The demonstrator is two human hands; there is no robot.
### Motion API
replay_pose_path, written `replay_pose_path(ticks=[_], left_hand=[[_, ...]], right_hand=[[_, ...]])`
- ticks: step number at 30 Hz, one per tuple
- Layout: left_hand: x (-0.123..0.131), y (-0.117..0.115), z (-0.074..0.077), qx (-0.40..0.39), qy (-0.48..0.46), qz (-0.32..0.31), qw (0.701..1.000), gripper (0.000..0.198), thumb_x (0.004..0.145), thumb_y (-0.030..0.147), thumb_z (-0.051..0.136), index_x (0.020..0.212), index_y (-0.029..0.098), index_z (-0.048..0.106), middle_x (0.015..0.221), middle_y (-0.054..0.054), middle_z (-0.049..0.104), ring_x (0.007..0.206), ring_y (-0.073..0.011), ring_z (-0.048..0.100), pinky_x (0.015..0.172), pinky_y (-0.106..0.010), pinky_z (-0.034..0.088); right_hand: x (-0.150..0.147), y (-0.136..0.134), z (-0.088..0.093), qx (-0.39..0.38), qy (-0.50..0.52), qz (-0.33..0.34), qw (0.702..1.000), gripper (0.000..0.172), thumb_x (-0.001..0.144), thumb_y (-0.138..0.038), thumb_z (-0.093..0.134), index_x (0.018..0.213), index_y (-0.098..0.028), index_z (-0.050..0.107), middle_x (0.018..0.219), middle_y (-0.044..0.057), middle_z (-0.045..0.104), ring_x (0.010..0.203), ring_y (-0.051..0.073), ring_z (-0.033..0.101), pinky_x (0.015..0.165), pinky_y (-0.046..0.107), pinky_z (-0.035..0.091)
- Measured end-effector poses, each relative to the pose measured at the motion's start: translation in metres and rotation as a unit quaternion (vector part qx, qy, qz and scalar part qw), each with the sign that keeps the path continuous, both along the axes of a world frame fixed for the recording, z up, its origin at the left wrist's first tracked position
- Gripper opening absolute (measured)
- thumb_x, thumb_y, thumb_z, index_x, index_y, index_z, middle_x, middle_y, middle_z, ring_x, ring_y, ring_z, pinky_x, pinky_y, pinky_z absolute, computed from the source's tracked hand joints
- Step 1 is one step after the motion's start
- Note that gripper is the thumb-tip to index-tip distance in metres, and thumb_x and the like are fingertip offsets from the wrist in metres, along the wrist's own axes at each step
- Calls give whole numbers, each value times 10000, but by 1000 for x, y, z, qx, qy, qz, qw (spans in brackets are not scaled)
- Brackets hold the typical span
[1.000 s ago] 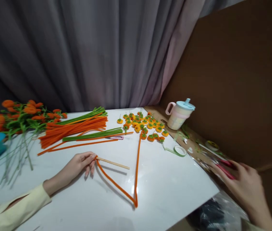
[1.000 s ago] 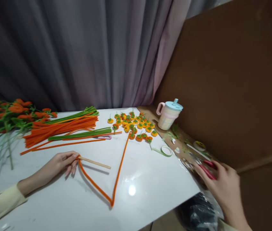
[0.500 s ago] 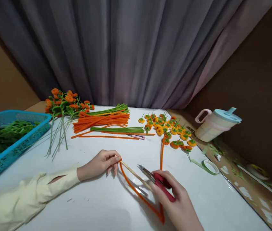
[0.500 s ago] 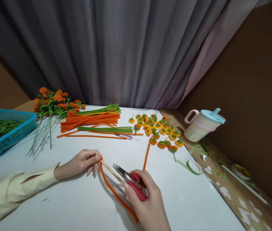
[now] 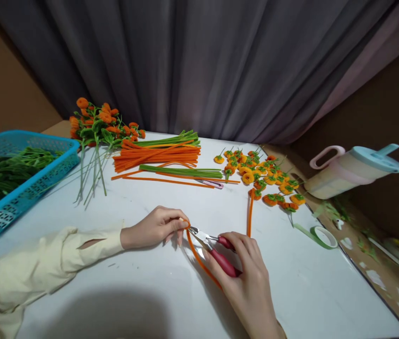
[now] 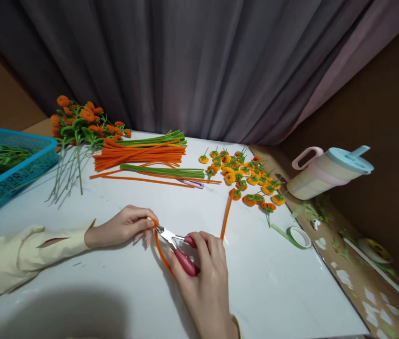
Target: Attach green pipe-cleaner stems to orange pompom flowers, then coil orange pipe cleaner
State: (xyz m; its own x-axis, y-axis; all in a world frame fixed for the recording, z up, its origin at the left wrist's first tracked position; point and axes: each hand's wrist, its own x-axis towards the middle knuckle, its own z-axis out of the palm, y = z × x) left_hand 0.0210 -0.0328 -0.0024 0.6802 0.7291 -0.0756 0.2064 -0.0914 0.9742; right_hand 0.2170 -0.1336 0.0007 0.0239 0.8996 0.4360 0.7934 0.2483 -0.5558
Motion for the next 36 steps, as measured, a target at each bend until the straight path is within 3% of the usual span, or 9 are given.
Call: replay_pose_path(ticks=[19, 27, 32, 36], left_hand=[[2, 0, 3, 4, -1, 9, 1000, 323, 854, 412, 473, 780, 122, 595, 547, -30, 632, 392, -71, 464, 381, -177, 358], [1, 0, 2, 4, -5, -17, 1000, 301, 866, 396, 468, 783, 130, 583, 550, -26, 638, 371, -64, 437, 371, -172, 339], [0, 8, 2, -75, -26, -70, 994, 327, 857, 440, 488, 771, 132, 557, 557, -27, 640, 359, -54, 416, 378, -175, 331], [-2, 14, 0, -151, -68, -86, 982, 345, 832, 468, 529, 753, 132, 540, 532, -11, 616, 343, -53, 426, 365, -176, 308]], right_hand=[[-1, 0, -1, -2, 3, -15, 1000, 170, 806, -336, 598, 911, -210, 551, 856, 62, 588, 804, 223, 534, 687, 352, 442], [3, 2, 5, -25, 17, 8, 1000, 166, 788, -332, 618, 881, -207, 560, 834, 59, 598, 771, 215, 553, 665, 330, 464], [20, 3, 13, -130, 106, 51, 985, 186, 779, -372, 622, 838, -202, 575, 797, 33, 612, 697, 178, 581, 616, 273, 485], [28, 4, 12, -116, 94, 38, 988, 190, 787, -370, 622, 865, -203, 578, 836, 44, 611, 753, 190, 584, 663, 288, 487]])
